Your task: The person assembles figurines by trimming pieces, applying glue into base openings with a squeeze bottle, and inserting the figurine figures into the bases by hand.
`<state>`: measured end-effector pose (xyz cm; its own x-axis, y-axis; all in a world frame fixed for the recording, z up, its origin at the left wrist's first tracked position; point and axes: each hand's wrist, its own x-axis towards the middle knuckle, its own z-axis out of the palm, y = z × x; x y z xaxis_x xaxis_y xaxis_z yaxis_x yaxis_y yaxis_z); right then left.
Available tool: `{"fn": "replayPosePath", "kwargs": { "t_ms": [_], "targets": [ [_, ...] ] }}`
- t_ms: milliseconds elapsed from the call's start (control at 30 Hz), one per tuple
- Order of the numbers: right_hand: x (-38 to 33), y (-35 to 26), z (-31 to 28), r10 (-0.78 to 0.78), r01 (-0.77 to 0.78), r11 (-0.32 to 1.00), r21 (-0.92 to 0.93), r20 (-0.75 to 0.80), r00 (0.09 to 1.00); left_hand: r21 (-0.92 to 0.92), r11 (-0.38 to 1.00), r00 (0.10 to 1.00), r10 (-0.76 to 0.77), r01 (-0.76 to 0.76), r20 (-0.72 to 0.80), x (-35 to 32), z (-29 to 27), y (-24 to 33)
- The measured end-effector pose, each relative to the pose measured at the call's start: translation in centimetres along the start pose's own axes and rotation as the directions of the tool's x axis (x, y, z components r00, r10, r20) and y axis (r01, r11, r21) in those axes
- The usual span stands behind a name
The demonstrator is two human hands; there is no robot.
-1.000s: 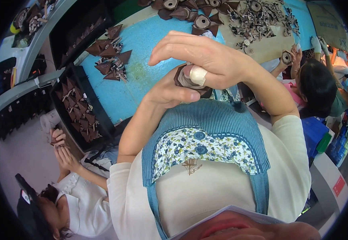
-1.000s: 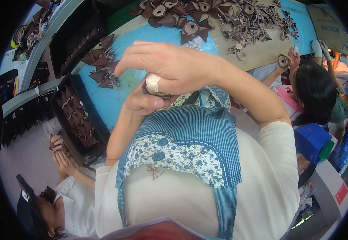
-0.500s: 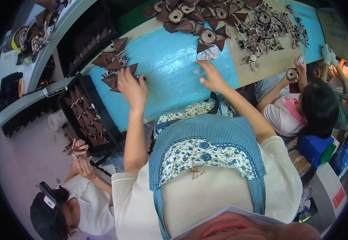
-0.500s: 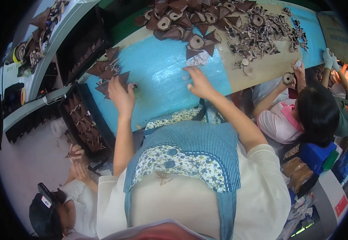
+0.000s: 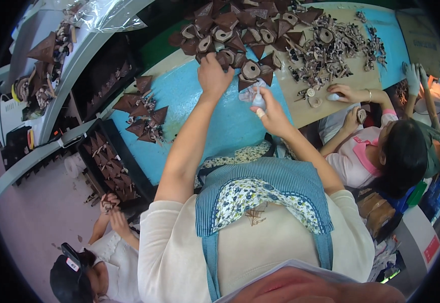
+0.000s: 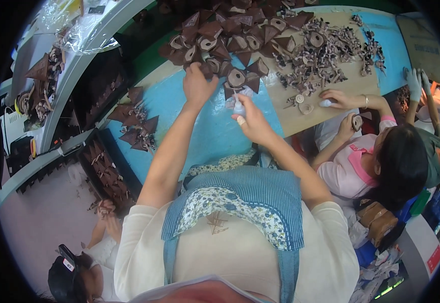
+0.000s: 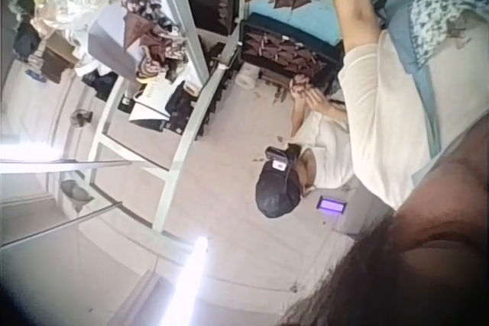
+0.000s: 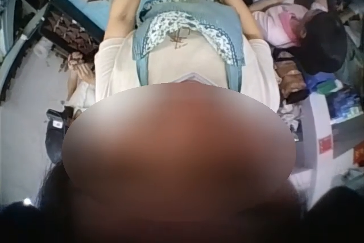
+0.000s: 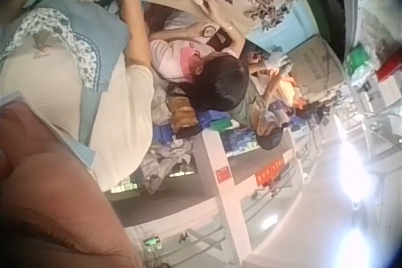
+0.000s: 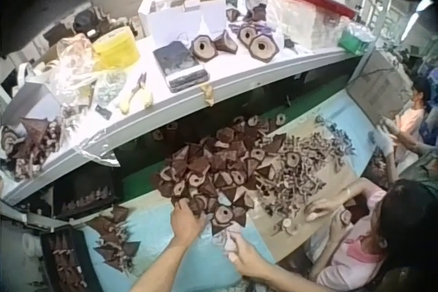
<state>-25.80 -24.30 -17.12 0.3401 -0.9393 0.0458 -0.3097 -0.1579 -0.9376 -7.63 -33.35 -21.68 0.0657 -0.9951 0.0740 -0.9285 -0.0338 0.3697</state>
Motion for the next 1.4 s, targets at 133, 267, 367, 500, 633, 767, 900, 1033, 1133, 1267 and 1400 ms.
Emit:
{"fn": "replayPosePath", "kwargs": {
  "t_ms": [133,267,367,500,633,767,900,1033,1133,1267,1400],
  "targets": [
    [0.7,-1.9,-3.0,0.142,-0.104,0.949,0.298,-0.109,0.984,-0.506,0.821,0.964,-0.205,0.264,0.171,-3.3,-5.3,0.7],
    [2.8,-8.4,-6.2,0.072,-0.06,0.98,0.19,-0.059,0.996,-0.929,0.323,0.982,-0.006,0.18,0.188,-7.8,-11.6,2.2],
    [3.7,-12.5,-6.6,-0.102,0.102,0.989,0.104,-0.008,0.995,-0.982,0.071,0.976,0.118,0.175,0.183,-10.3,-15.8,2.9],
    [2.2,-16.9,-6.5,-0.196,0.194,0.98,0.054,0.047,0.979,-0.977,-0.077,0.969,0.167,0.198,0.183,-12.8,-19.5,3.1],
    [1.8,-20.2,-5.6,-0.384,0.388,0.919,-0.069,0.066,0.921,-0.987,-0.071,0.977,0.171,0.144,0.131,-14.1,-21.8,3.3],
    [0.8,-22.8,-5.3,-0.511,0.526,0.826,-0.203,0.125,0.851,-0.994,0.076,0.975,0.2,0.078,0.092,-14.9,-22.8,3.5],
    [-0.1,-24.1,-5.1,-0.574,0.599,0.76,-0.252,0.174,0.8,-0.991,-0.005,0.983,0.13,0.135,0.133,-15.9,-22.8,3.8],
    [-0.5,-24.6,-4.9,-0.594,0.617,0.738,-0.272,0.171,0.786,-0.991,0.028,0.98,0.149,0.131,0.134,-15.7,-23.1,4.2],
    [-0.7,-24.5,-5.0,-0.603,0.628,0.716,-0.305,0.185,0.776,-0.989,-0.013,0.981,0.134,0.144,0.141,-15.9,-23.1,4.5],
    [-0.7,-24.6,-5.0,-0.605,0.629,0.711,-0.313,0.184,0.775,-0.99,0.017,0.977,0.157,0.142,0.143,-15.8,-23.0,4.5],
    [-0.8,-24.8,-5.0,-0.592,0.62,0.714,-0.324,0.193,0.782,-0.987,0.017,0.974,0.158,0.16,0.161,-15.8,-23.0,4.5]
  ]
}}
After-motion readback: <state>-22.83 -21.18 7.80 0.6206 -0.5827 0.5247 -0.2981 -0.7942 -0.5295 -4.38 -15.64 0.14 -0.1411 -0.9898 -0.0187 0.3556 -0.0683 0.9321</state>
